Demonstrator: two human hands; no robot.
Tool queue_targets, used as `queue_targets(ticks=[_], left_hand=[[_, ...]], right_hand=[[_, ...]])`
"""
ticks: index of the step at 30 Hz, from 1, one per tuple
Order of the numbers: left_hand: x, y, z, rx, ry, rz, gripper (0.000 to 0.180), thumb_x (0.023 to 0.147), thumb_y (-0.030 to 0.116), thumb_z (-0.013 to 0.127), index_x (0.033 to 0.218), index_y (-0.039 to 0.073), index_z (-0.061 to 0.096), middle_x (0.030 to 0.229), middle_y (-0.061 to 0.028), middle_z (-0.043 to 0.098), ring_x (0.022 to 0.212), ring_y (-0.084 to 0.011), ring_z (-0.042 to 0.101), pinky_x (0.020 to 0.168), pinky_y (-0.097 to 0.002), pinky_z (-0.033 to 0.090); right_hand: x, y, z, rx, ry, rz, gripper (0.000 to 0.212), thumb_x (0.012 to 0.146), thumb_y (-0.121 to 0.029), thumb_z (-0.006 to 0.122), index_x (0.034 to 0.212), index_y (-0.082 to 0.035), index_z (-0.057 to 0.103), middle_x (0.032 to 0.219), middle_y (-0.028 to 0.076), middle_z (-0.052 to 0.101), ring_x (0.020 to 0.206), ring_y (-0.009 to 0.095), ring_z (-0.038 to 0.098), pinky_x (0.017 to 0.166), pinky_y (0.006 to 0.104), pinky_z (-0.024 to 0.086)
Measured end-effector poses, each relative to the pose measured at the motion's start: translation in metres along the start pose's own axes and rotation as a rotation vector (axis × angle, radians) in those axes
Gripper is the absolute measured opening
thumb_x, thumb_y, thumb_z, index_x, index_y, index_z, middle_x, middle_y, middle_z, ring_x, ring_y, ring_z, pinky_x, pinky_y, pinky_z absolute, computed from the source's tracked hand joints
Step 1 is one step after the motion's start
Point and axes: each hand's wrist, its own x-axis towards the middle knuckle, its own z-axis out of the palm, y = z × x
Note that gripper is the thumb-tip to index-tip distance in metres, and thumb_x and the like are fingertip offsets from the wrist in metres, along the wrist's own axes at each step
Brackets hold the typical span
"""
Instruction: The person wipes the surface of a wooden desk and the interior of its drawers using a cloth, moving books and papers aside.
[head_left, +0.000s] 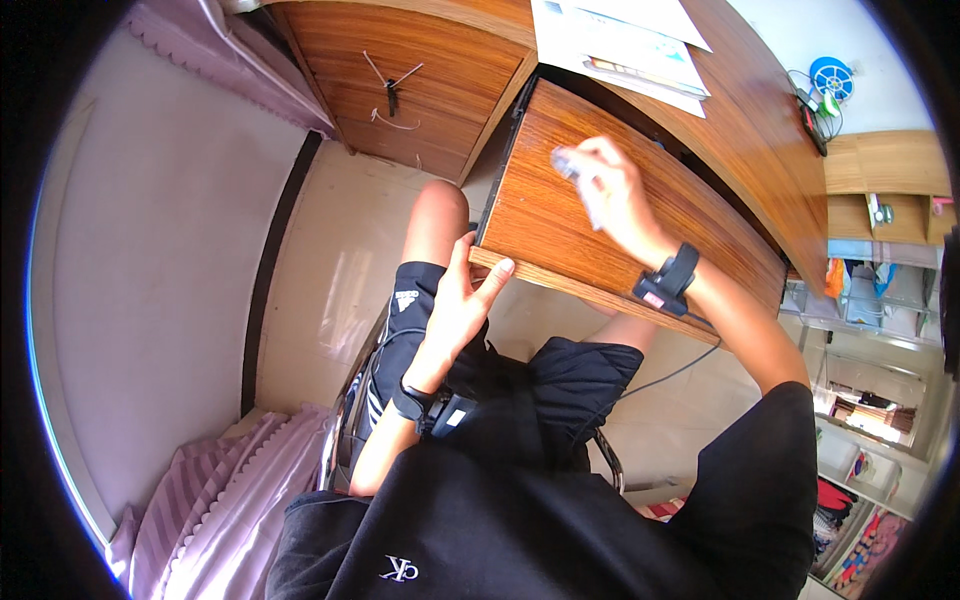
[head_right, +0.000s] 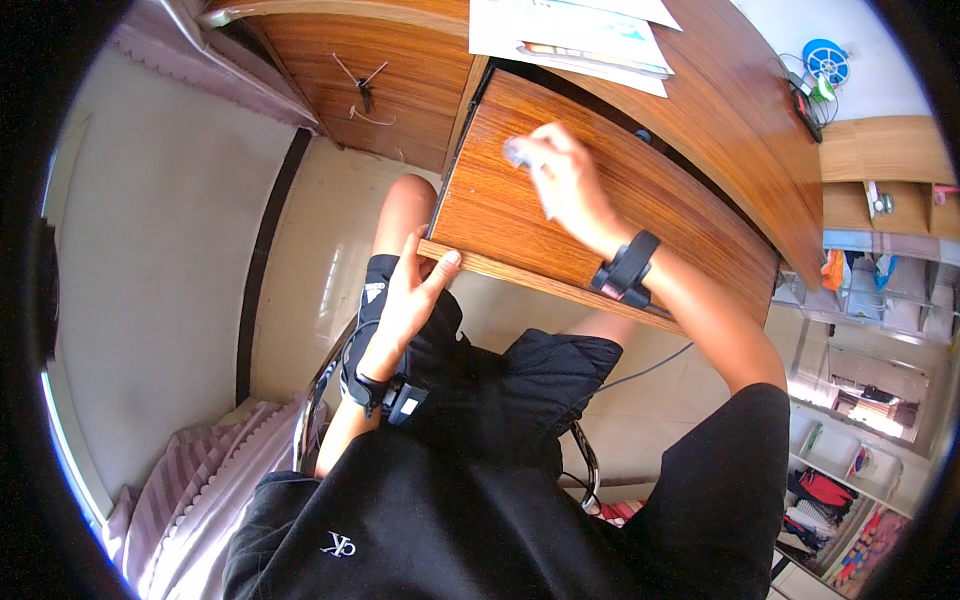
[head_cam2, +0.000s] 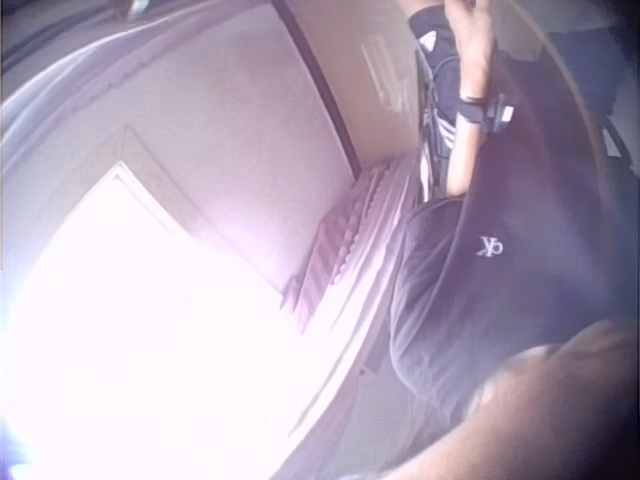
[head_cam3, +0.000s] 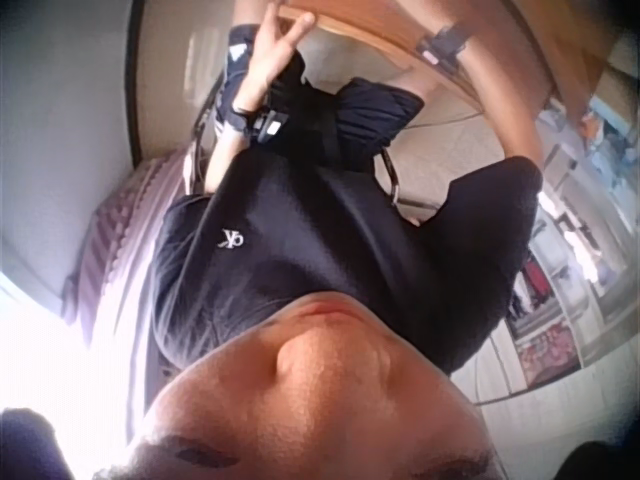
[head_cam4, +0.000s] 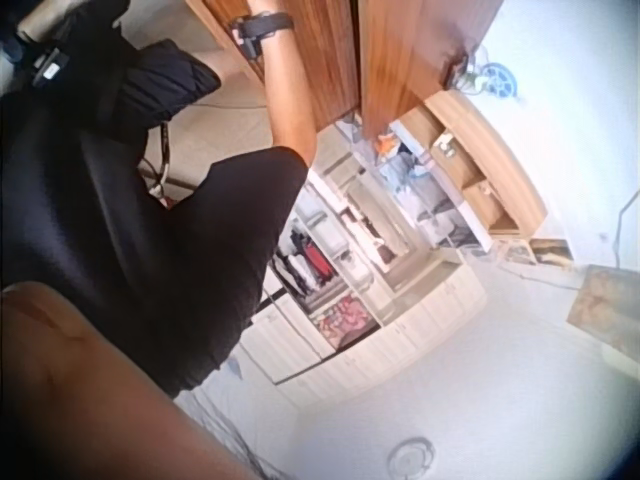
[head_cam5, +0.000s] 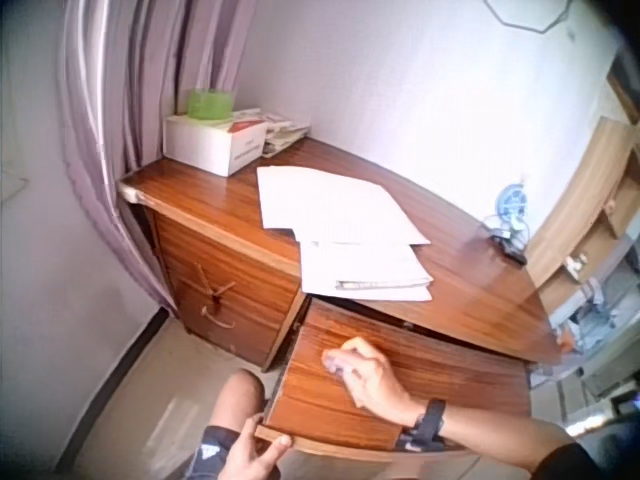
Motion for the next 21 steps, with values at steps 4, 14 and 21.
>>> queue_targets(ticks=[4, 14, 21], left_hand=[[0.003, 0.001, 0.011, 0.009, 0.013, 0.072, 0.070, 0.086, 0.035, 0.067, 0.133, -0.004, 0.035, 0.089, -0.0154, 0.062, 0.082, -0.0189, 0.061, 0.078, -0.0297, 0.049], [0.002, 0.002, 0.002, -0.022, 0.007, 0.046, 0.067, 0.086, 0.032, 0.067, 0.132, -0.004, 0.035, 0.094, -0.0171, 0.063, 0.084, -0.0194, 0.062, 0.079, -0.0294, 0.049], [0.005, 0.009, 0.006, -0.015, -0.025, 0.004, 0.065, 0.087, 0.031, 0.067, 0.132, -0.003, 0.035, 0.094, -0.0145, 0.063, 0.086, -0.0166, 0.062, 0.079, -0.0280, 0.049]], right_hand=[[0.034, 0.070, -0.038, -0.465, 0.442, -0.102, 0.024, 0.091, -0.005, 0.049, 0.111, -0.005, 0.063, 0.064, 0.009, 0.060, 0.059, 0.013, 0.060, 0.052, 0.0248, 0.051], [0.022, 0.012, 0.016, -0.106, 0.085, -0.264, 0.022, 0.090, 0.005, 0.048, 0.107, -0.002, 0.061, 0.097, 0.014, 0.056, 0.060, 0.013, 0.057, 0.046, 0.0274, 0.046], [0.074, 0.037, -0.007, -0.238, 0.250, 0.098, 0.026, 0.090, 0.000, 0.050, 0.114, -0.003, 0.060, 0.084, 0.007, 0.063, 0.063, 0.016, 0.058, 0.055, 0.0272, 0.049]])
